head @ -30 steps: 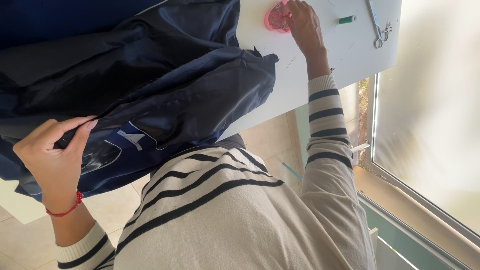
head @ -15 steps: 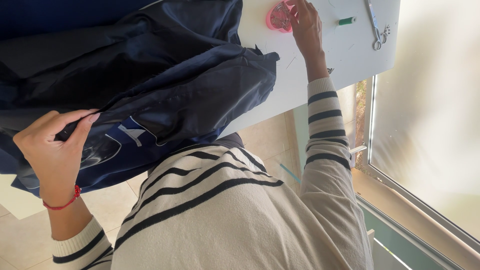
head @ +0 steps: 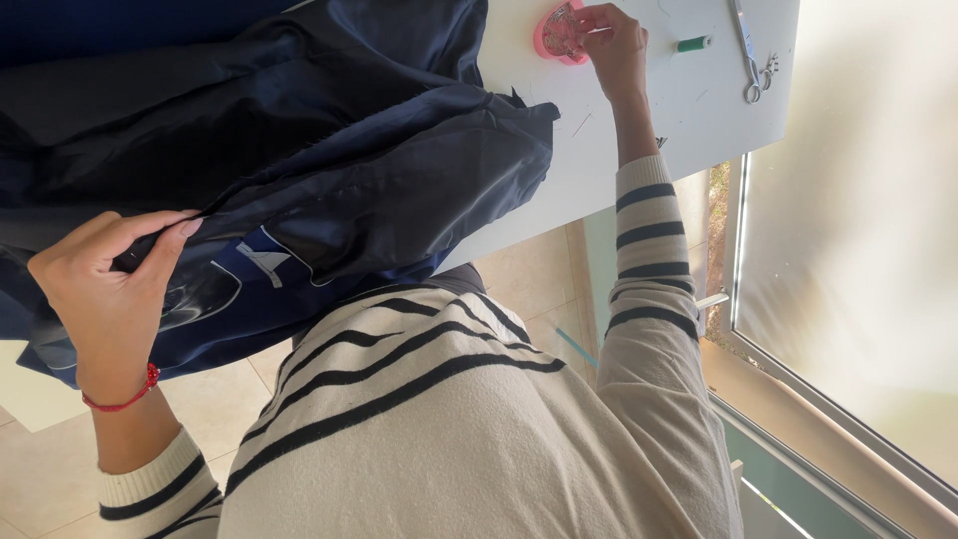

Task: Pinning two pieces of dark blue fabric together along the edge on a work table

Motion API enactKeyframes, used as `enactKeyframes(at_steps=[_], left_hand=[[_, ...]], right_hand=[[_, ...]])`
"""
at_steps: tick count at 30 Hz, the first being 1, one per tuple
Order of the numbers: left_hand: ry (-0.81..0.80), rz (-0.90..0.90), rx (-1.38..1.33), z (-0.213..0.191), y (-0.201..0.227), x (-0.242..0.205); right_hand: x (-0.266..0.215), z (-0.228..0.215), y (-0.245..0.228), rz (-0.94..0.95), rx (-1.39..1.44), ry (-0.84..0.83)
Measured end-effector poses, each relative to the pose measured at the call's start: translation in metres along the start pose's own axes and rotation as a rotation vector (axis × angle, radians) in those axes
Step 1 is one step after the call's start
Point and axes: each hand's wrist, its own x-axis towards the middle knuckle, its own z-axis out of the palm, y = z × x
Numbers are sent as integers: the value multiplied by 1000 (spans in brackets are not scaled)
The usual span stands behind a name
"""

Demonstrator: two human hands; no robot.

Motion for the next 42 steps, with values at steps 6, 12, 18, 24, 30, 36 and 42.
enactKeyframes(at_steps=[6, 12, 18, 24, 30, 36, 42], left_hand=[[5, -2, 14, 0, 3, 1], [51, 50, 20, -2, 5, 11], [86, 60, -84, -3, 1, 12], [89, 45, -134, 2, -1, 11], [97, 15, -147, 0, 4, 11], [95, -64, -275, 4, 2, 7], [103, -34, -262, 6, 15, 6]], right_hand=[[3, 9, 13, -135, -42, 38], [16, 26, 42, -65, 120, 127], [2, 19, 2, -194, -72, 216], [-32, 10, -73, -261, 69, 410], [-150, 80, -247, -175, 834, 14], [-246, 190, -321, 67, 1272, -577], [-264, 226, -322, 260, 1426, -581]])
